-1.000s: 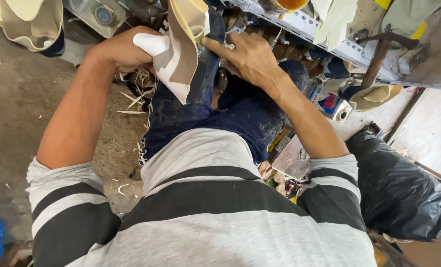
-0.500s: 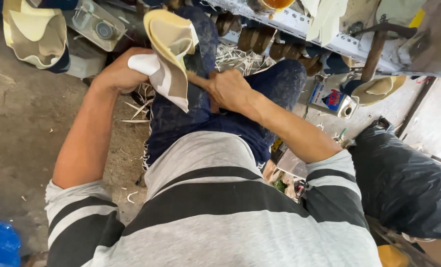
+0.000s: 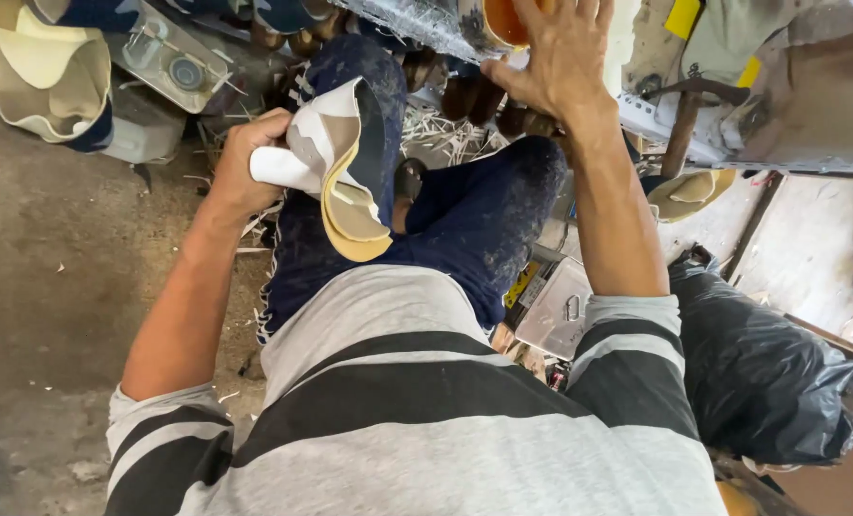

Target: Applying glue to the edges of shoe upper components and folding them by hand.

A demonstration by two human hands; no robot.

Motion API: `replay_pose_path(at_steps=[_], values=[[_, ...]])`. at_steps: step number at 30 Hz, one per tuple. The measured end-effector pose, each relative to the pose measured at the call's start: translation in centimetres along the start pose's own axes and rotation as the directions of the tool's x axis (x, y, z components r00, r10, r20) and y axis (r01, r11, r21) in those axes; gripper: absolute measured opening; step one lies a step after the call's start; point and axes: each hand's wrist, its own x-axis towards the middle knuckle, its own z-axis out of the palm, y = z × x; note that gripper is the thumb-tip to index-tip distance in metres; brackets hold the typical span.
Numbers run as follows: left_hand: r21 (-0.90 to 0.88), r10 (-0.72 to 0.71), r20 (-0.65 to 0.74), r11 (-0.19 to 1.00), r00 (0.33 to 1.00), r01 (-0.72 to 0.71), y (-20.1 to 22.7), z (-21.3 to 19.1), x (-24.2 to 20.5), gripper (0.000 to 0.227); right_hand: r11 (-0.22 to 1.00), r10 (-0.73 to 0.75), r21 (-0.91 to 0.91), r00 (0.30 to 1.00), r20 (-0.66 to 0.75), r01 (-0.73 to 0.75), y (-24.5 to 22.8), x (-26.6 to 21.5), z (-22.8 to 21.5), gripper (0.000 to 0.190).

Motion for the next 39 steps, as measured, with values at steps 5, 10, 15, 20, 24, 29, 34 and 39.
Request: replay_pose_path(at_steps=[5,10,15,20,24,29,34,39], values=[[-0.029,-0.059,-0.027,0.998,0.998,0.058,-0.6,-0.1,-0.5,0.017,0.999,-0.033,-0.009,0.991,-0.126,0.032,2.1,0.8,2.0,0.075],[-0.094,-0.109,-0.055,0.990,0.993,0.104,-0.3,0.0,-0.4,0.024,0.987,0.031,0.157,0.914,-0.405,0.036,1.7,-3.2,-1.0,0.070],[-0.095,-0.165,-0.012,0.982,0.986,0.163,-1.1,-0.6,0.2,0.017,0.973,-0.229,-0.101,0.913,-0.338,0.207,1.1,-8.3,-1.1,0.026],[-0.039,-0.256,0.070,0.965,0.964,0.259,-1.4,-1.0,2.2,0.020,0.757,-0.435,0.345,0.822,-0.367,0.554,-6.4,-7.7,-1.8,0.058],[-0.135,-0.279,0.170,0.943,0.945,0.303,-2.4,-1.4,3.1,0.043,0.749,-0.602,0.323,0.798,-0.033,0.579,-10.1,-4.8,4.3,0.064],[0.015,-0.372,0.212,0.926,0.904,0.378,-1.3,-2.4,3.5,0.020,0.771,-0.620,-0.033,0.737,-0.270,0.636,-8.5,-2.0,9.5,0.069],[-0.034,-0.247,0.263,0.964,0.932,0.265,-1.3,-2.8,3.7,0.014,0.670,-0.729,-0.063,0.639,-0.245,0.740,-6.6,-3.2,10.5,0.077],[-0.002,-0.219,0.259,0.974,0.941,0.227,-1.4,-2.5,3.5,0.033,0.811,-0.579,-0.150,0.737,-0.349,0.566,-7.9,-2.5,10.6,0.073]])
